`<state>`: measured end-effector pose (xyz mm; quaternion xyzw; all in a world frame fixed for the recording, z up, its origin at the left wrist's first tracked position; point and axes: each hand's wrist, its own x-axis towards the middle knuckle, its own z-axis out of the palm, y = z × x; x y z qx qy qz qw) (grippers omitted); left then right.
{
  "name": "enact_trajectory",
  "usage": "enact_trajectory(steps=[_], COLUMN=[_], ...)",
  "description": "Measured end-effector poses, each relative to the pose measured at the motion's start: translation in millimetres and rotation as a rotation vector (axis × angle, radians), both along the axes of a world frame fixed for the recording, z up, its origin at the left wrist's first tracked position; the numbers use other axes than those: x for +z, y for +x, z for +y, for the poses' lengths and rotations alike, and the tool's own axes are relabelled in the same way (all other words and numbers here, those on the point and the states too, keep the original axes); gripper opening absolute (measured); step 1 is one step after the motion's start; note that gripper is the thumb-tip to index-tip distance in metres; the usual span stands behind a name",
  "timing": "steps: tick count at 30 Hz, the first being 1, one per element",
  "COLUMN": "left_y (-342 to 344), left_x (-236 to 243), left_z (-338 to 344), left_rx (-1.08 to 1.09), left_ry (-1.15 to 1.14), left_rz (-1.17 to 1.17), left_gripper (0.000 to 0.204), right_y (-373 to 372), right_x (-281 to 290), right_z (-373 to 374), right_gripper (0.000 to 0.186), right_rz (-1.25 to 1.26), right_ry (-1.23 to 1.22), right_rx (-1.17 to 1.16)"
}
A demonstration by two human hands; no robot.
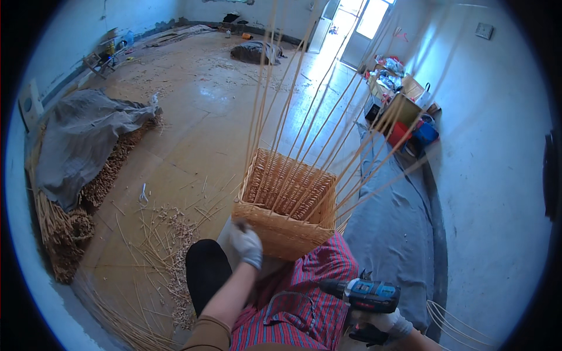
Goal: Using a power drill and hand-weaving techniques to construct a tall rectangular wicker basket.
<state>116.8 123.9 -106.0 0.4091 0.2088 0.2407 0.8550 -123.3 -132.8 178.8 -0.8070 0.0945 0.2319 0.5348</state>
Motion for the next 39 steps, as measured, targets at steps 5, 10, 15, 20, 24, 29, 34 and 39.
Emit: enact_trajectory(steps=[5, 10, 15, 20, 24, 29, 34, 39], left_y=[42, -40, -129, -154, -129, -139, -129, -119], left_x=[-23, -14, 16, 44, 66, 90, 87, 83], left_z=[98, 70, 45, 81, 86, 83, 69, 71], left_rx=[-0.395, -0.424, -0.543, -0.795, -0.719, -0.766, -0.750, -0.812], left_ry=[0.648, 0.496, 0.348, 0.278, 0.671, 0.566, 0.685, 0.413], left_rz=[0.160, 0.005, -0.041, 0.189, 0.281, 0.171, 0.185, 0.182], left_gripper=[0.060, 0.064, 0.048, 0.036, 0.047, 0.089, 0.102, 0.101], right_y=[3, 6, 12, 20, 22, 19, 22, 33], right_x=[-7, -7, -3, 3, 7, 5, 2, 14], right_z=[14, 36, 48, 56, 65, 70, 70, 69], right_gripper=[0.027, 0.035, 0.044, 0.041, 0.040, 0.036, 0.036, 0.040], right_rz=[0.274, -0.048, -0.313, -0.445, -0.396, -0.398, -0.416, -0.386], right_ry=[0.020, -0.046, -0.389, -0.263, -0.296, -0.410, -0.508, -0.528], right_rx=[-0.138, 0.121, 0.419, 0.431, 0.419, 0.491, 0.526, 0.611])
